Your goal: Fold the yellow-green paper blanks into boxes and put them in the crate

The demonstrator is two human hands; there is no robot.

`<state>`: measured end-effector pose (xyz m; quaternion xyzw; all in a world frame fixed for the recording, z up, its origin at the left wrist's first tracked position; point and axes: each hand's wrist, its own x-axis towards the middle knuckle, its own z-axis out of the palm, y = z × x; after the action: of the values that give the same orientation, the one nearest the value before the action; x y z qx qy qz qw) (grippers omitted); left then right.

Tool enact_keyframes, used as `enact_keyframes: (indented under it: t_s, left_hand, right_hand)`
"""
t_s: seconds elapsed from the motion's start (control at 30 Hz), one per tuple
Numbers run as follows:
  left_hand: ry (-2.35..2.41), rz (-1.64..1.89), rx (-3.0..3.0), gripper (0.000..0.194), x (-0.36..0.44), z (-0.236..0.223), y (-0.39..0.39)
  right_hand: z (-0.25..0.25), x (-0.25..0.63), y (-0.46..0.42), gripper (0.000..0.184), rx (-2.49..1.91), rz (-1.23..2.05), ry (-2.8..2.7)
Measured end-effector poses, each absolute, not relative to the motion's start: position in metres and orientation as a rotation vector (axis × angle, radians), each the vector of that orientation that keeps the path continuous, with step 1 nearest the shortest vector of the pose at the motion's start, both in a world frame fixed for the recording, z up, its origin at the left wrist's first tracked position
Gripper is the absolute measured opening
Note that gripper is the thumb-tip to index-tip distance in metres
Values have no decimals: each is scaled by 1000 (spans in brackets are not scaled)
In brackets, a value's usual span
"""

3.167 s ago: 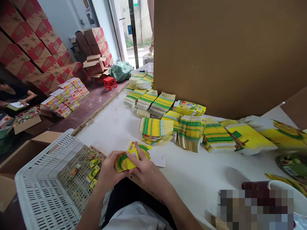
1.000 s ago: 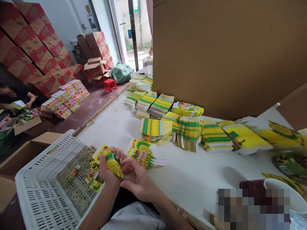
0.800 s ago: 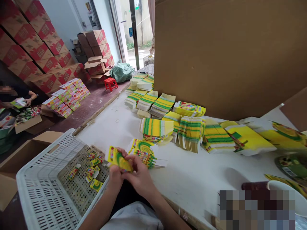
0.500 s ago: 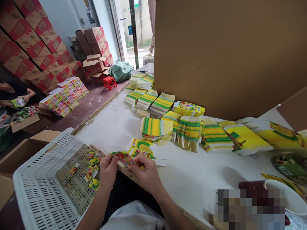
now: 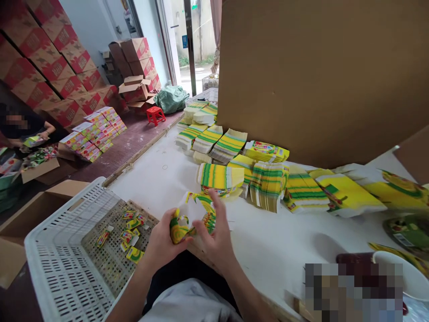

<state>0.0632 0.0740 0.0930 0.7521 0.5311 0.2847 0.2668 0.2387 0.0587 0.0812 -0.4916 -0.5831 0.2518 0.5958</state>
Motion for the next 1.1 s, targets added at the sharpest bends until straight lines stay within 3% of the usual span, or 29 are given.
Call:
enact_keyframes:
  t_s: [0.13, 0.2, 0.3, 0.4, 0.57, 0.7, 0.77, 0.93, 1.1]
  left_hand:
    - [1212, 789, 2125, 78, 72, 79, 67]
    - [1159, 854, 2169, 82, 75, 75, 65]
    - [1113, 986, 2215, 71, 75, 74, 66]
    - [1095, 1014, 2209, 55, 74, 77, 69]
    - [1116, 804, 2115, 53, 74, 71, 75]
    - [1161, 909, 2024, 74, 78, 57, 77]
    - [1273, 924, 1988, 81, 77, 57, 78]
    - [1409, 805, 2068, 52, 62, 75, 78]
    - [1377, 749, 2044, 49, 53, 85, 78]
  right_hand:
    - [87, 232, 57, 53, -979, 1259, -1357]
    - [86, 229, 60, 55, -981, 1394, -1239]
    - [79, 227, 66, 66, -1013, 1484, -1079]
    - [70, 226, 69, 72, -1026, 1466, -1119]
    - [67, 228, 64, 78, -983, 1216, -1523]
    - [62, 233, 65, 51, -1002, 1002, -1820]
    - [56, 236, 67, 51, -1053, 907, -1767]
    - [53, 247, 69, 55, -1137, 838, -1797]
    - [75, 262, 67, 36, -1149, 978, -2003]
